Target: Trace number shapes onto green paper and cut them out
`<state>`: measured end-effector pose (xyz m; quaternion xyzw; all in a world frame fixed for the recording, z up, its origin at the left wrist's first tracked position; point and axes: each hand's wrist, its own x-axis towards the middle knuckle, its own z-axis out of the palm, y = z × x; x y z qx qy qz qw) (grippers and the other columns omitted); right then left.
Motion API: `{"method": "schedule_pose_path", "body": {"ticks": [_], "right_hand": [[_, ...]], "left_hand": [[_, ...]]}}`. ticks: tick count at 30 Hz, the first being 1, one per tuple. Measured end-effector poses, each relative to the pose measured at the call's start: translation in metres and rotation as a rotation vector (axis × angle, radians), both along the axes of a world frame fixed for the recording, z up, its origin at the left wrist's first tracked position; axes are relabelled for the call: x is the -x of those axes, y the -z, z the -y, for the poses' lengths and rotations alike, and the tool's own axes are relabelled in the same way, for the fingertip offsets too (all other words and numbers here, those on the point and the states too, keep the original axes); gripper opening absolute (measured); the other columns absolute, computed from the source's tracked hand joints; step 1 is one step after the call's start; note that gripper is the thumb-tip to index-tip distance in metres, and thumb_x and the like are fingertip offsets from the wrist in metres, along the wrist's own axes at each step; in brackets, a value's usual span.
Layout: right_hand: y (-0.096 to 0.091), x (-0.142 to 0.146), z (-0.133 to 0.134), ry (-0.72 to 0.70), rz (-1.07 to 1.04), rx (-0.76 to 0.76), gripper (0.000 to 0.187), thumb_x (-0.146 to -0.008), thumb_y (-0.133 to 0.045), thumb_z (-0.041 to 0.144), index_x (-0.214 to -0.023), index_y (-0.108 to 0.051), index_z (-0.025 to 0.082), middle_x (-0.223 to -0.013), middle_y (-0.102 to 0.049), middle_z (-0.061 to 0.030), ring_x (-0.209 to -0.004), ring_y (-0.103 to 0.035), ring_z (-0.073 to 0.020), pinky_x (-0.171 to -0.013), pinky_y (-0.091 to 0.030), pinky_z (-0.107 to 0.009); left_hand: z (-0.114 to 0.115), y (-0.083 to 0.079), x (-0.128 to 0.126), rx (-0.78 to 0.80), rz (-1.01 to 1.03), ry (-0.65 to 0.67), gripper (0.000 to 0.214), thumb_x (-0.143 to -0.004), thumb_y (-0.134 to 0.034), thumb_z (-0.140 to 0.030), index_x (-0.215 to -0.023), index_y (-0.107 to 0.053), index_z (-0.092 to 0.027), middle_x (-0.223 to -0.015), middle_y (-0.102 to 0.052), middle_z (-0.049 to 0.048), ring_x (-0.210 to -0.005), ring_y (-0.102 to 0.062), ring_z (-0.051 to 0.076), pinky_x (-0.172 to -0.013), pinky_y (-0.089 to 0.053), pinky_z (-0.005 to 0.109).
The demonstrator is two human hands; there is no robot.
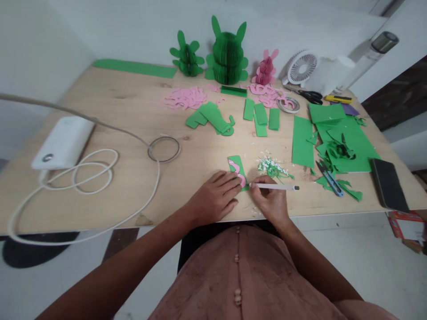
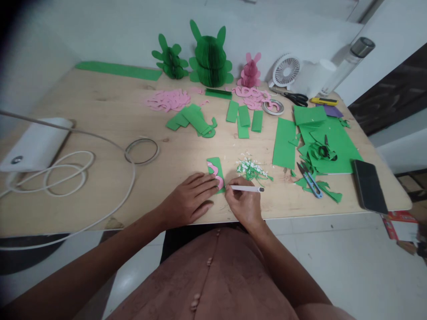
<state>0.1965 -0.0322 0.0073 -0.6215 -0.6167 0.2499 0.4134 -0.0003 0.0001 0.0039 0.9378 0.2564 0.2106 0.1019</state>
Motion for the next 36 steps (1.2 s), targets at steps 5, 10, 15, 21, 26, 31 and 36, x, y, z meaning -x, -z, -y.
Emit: {"method": "schedule_pose_path", "body": {"ticks": [5,10,15,21,26,31,36], "right_hand": [[-0.0008,0.0005,0.0003,-0.022,-0.008,-0.021,0.007,-0.081,-0.057,0.022,-0.075,-0.06,0.022,-0.068,-0.064,-0.0003,-0.061,-0.06,-0.0157,-0.059,-0.047,-0.028],[-0.0021,0.0006,0.0006,-0.01,0.015,-0.007,0.007,-0.08,-0.057,0.023,-0.075,-0.06,0.022,-0.067,-0.064,-0.0004,-0.06,-0.059,-0.0157,-0.056,-0.045,-0.027],[-0.0031,0.0006,0.0005,-0.003,0.011,-0.008,0.007,-0.08,-0.056,0.022,-0.074,-0.06,0.021,-0.067,-0.063,-0.0005,-0.059,-0.058,-0.0152,-0.055,-0.044,-0.027],[-0.0011,0.0003,0.0007,-0.022,-0.007,0.0,0.006,-0.08,-0.057,0.022,-0.075,-0.06,0.021,-0.067,-0.063,-0.0002,-0.059,-0.058,-0.0148,-0.055,-0.044,-0.026],[-0.0011,-0.0002,0.0004,-0.005,-0.003,-0.023,0.007,-0.081,-0.056,0.021,-0.075,-0.06,0.021,-0.067,-0.063,0.0,-0.06,-0.058,-0.015,-0.056,-0.044,-0.026],[-0.0028,-0.0001,-0.0001,-0.017,0.016,-0.037,0.008,-0.081,-0.057,0.023,-0.074,-0.06,0.021,-0.068,-0.064,-0.0008,-0.062,-0.06,-0.016,-0.06,-0.047,-0.028],[-0.0005,0.0002,-0.0007,-0.007,0.025,-0.026,0.008,-0.081,-0.057,0.023,-0.075,-0.061,0.021,-0.067,-0.064,-0.0001,-0.06,-0.058,-0.0149,-0.057,-0.045,-0.027]], "left_hand": [[0.0003,0.0004,-0.0001,-0.004,0.004,-0.004,0.033,-0.095,-0.046,-0.026,-0.122,-0.06,-0.013,-0.129,-0.063,0.0124,-0.129,-0.05,0.027,-0.109,-0.038,0.047],[0.0001,0.0004,0.0,-0.012,0.0,0.003,0.033,-0.095,-0.046,-0.026,-0.122,-0.06,-0.012,-0.13,-0.063,0.013,-0.129,-0.05,0.027,-0.109,-0.038,0.047],[-0.0002,-0.0001,0.0002,-0.017,-0.009,0.003,0.033,-0.095,-0.046,-0.026,-0.122,-0.06,-0.012,-0.13,-0.063,0.0128,-0.128,-0.051,0.027,-0.109,-0.038,0.047],[-0.0001,0.0014,0.0002,-0.017,0.003,0.0,0.033,-0.095,-0.046,-0.026,-0.121,-0.06,-0.012,-0.129,-0.063,0.0123,-0.128,-0.051,0.027,-0.109,-0.037,0.047],[-0.0003,0.0012,0.0002,-0.018,0.006,0.004,0.033,-0.095,-0.046,-0.026,-0.122,-0.06,-0.012,-0.129,-0.063,0.0127,-0.128,-0.051,0.027,-0.108,-0.038,0.047],[-0.0006,0.0013,-0.0002,-0.025,0.012,0.007,0.033,-0.095,-0.046,-0.026,-0.121,-0.06,-0.011,-0.129,-0.063,0.013,-0.127,-0.051,0.027,-0.108,-0.038,0.047],[-0.0007,0.0015,-0.0002,-0.022,0.007,0.004,0.033,-0.095,-0.046,-0.026,-0.121,-0.06,-0.012,-0.129,-0.063,0.0127,-0.127,-0.051,0.027,-0.108,-0.038,0.046]]}}
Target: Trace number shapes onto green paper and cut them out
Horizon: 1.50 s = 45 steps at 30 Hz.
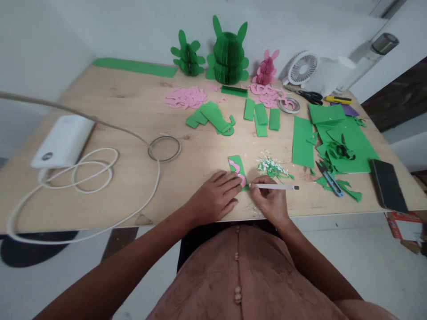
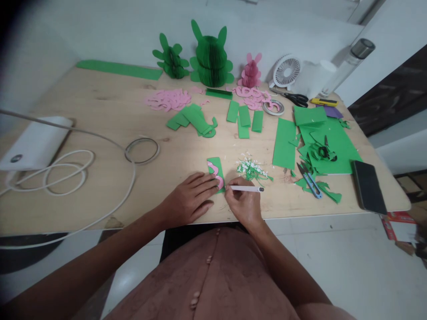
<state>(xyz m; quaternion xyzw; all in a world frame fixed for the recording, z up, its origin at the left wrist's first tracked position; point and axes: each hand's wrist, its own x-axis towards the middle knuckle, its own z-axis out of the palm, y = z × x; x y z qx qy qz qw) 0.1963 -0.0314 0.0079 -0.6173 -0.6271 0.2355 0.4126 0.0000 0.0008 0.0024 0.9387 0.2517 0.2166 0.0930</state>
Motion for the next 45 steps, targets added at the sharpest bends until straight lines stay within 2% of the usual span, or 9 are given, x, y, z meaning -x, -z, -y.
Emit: {"method": "schedule_pose_path", "body": {"ticks": [17,25,34,45], "right_hand": [[-0.0044,0.001,0.0004,-0.033,-0.014,-0.013,0.008,-0.08,-0.057,0.022,-0.073,-0.06,0.021,-0.065,-0.063,0.0,-0.058,-0.058,-0.0144,-0.055,-0.045,-0.026],[-0.0028,0.0005,0.0016,0.009,-0.034,0.004,0.008,-0.081,-0.057,0.023,-0.074,-0.06,0.021,-0.065,-0.063,0.0004,-0.057,-0.057,-0.0142,-0.053,-0.044,-0.025],[-0.0043,0.0008,0.0007,-0.032,-0.009,-0.011,0.008,-0.08,-0.057,0.023,-0.073,-0.06,0.021,-0.065,-0.063,-0.0002,-0.059,-0.059,-0.015,-0.056,-0.046,-0.027],[-0.0022,0.0006,0.0006,-0.001,0.001,-0.006,0.007,-0.081,-0.056,0.022,-0.074,-0.06,0.021,-0.067,-0.064,-0.0002,-0.06,-0.059,-0.0154,-0.057,-0.045,-0.027]], "left_hand": [[0.0,0.001,0.0006,0.005,-0.014,0.0,0.034,-0.095,-0.046,-0.027,-0.123,-0.059,-0.012,-0.13,-0.063,0.0126,-0.129,-0.05,0.027,-0.109,-0.037,0.047],[0.0001,-0.0003,0.0004,-0.003,-0.008,0.004,0.034,-0.095,-0.046,-0.026,-0.123,-0.059,-0.011,-0.13,-0.062,0.0126,-0.129,-0.05,0.027,-0.109,-0.037,0.047],[0.0006,0.0,0.0002,0.008,-0.003,-0.005,0.034,-0.095,-0.047,-0.026,-0.123,-0.059,-0.013,-0.129,-0.063,0.0127,-0.128,-0.051,0.027,-0.109,-0.038,0.047],[0.0006,-0.0015,0.0,0.014,-0.004,-0.002,0.033,-0.095,-0.046,-0.026,-0.122,-0.06,-0.012,-0.129,-0.063,0.0128,-0.128,-0.051,0.027,-0.109,-0.038,0.046]]}}
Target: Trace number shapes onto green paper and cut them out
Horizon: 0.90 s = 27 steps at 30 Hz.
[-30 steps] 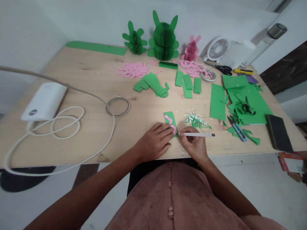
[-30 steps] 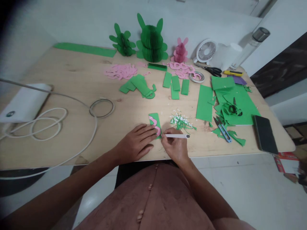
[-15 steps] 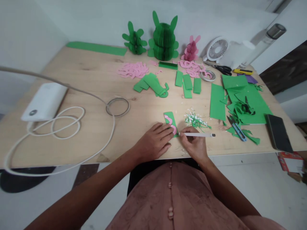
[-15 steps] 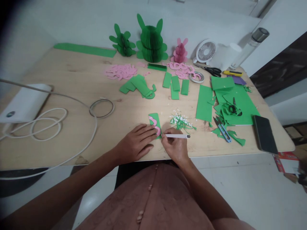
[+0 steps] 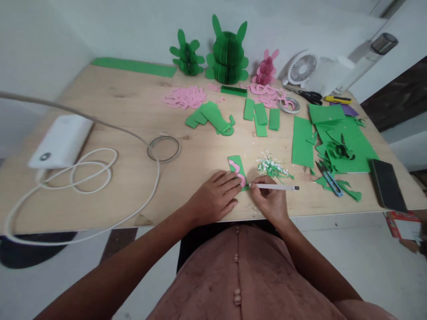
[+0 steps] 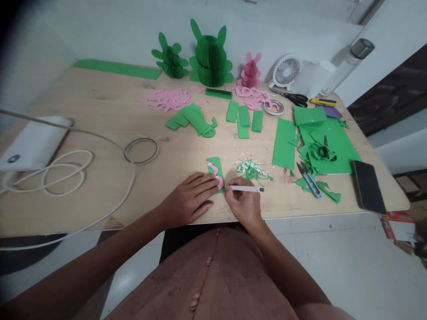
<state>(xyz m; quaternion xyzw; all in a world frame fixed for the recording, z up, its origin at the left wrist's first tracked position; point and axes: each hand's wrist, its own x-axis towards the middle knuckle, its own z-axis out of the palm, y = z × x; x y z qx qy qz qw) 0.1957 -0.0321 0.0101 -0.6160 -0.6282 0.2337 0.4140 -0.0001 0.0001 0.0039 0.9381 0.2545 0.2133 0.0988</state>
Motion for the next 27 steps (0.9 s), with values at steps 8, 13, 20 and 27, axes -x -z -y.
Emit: {"method": "schedule_pose_path", "body": {"ticks": [8,13,20,27], "right_hand": [[0.0032,-0.0011,0.0003,0.008,0.005,-0.007,0.007,-0.082,-0.057,0.022,-0.076,-0.061,0.021,-0.068,-0.064,0.0,-0.061,-0.059,-0.0155,-0.057,-0.045,-0.027],[0.0075,-0.002,-0.0002,0.011,-0.015,-0.009,0.008,-0.084,-0.057,0.024,-0.078,-0.062,0.021,-0.071,-0.065,-0.0009,-0.065,-0.06,-0.016,-0.06,-0.047,-0.028],[0.0093,-0.0058,0.0013,-0.001,-0.122,-0.056,0.013,-0.088,-0.059,0.028,-0.095,-0.068,0.022,-0.091,-0.073,-0.0057,-0.085,-0.068,-0.0201,-0.076,-0.055,-0.035],[0.0049,-0.0051,0.0021,-0.13,0.021,-0.142,0.021,-0.094,-0.053,0.026,-0.106,-0.07,0.024,-0.107,-0.074,-0.0077,-0.1,-0.069,-0.0226,-0.09,-0.053,-0.041]], "left_hand": [[-0.0001,0.0,-0.0002,-0.007,0.006,0.0,0.033,-0.094,-0.047,-0.026,-0.122,-0.059,-0.012,-0.129,-0.063,0.0123,-0.127,-0.051,0.027,-0.108,-0.038,0.046],[0.0001,0.0,-0.0004,-0.011,0.002,0.001,0.033,-0.094,-0.047,-0.025,-0.122,-0.059,-0.012,-0.129,-0.063,0.0126,-0.128,-0.051,0.027,-0.108,-0.038,0.046],[0.0005,0.0007,-0.0005,-0.01,0.01,-0.001,0.033,-0.094,-0.046,-0.026,-0.123,-0.059,-0.014,-0.129,-0.063,0.0116,-0.127,-0.052,0.027,-0.107,-0.039,0.047],[0.0005,0.0029,-0.0004,-0.026,0.024,-0.004,0.033,-0.094,-0.048,-0.025,-0.122,-0.059,-0.012,-0.129,-0.063,0.0111,-0.127,-0.052,0.027,-0.107,-0.039,0.046]]}}
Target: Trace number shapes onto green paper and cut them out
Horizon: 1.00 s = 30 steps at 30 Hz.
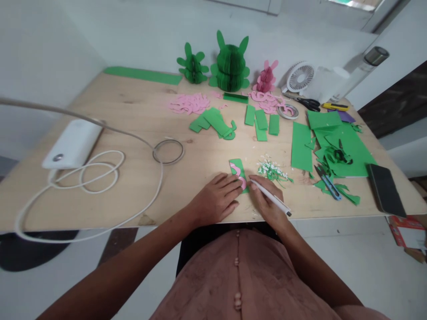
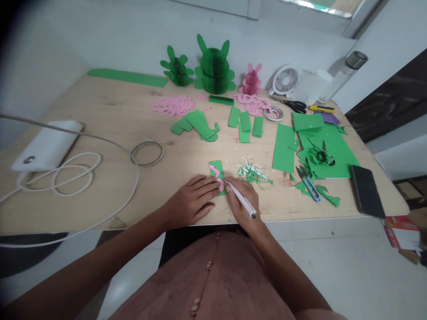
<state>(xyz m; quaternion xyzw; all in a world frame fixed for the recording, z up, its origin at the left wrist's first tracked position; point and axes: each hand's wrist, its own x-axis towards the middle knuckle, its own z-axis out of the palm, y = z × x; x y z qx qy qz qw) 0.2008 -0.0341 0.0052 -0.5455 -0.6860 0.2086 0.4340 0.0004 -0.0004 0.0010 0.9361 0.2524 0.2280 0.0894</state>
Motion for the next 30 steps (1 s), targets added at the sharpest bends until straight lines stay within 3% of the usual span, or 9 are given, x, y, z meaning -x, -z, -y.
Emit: {"method": "schedule_pose_path", "body": {"ticks": [12,19,30], "right_hand": [[0.0032,0.0005,-0.0004,-0.075,0.363,-0.073,0.028,-0.098,-0.045,0.023,-0.116,-0.066,0.02,-0.099,-0.075,-0.0098,-0.087,-0.066,-0.024,-0.082,-0.051,-0.039],[0.0011,0.003,0.0001,-0.058,0.41,-0.129,0.028,-0.098,-0.045,0.022,-0.115,-0.066,0.02,-0.089,-0.073,-0.0085,-0.078,-0.062,-0.0231,-0.075,-0.049,-0.037],[-0.0009,0.0046,0.0003,-0.058,0.429,-0.169,0.027,-0.096,-0.046,0.017,-0.113,-0.066,0.019,-0.091,-0.074,-0.009,-0.08,-0.063,-0.0232,-0.076,-0.05,-0.036]], "left_hand": [[0.0013,0.0003,-0.0005,-0.007,-0.01,-0.009,0.035,-0.094,-0.047,-0.027,-0.124,-0.059,-0.013,-0.133,-0.061,0.0125,-0.127,-0.052,0.026,-0.109,-0.038,0.047],[0.0017,0.0001,-0.001,-0.008,-0.016,-0.012,0.036,-0.093,-0.048,-0.027,-0.124,-0.059,-0.013,-0.132,-0.061,0.0124,-0.128,-0.05,0.027,-0.109,-0.037,0.047],[0.0003,-0.0002,-0.0004,-0.016,0.027,-0.015,0.033,-0.09,-0.052,-0.028,-0.118,-0.062,-0.013,-0.126,-0.065,0.0096,-0.124,-0.05,0.031,-0.108,-0.036,0.05]]}}
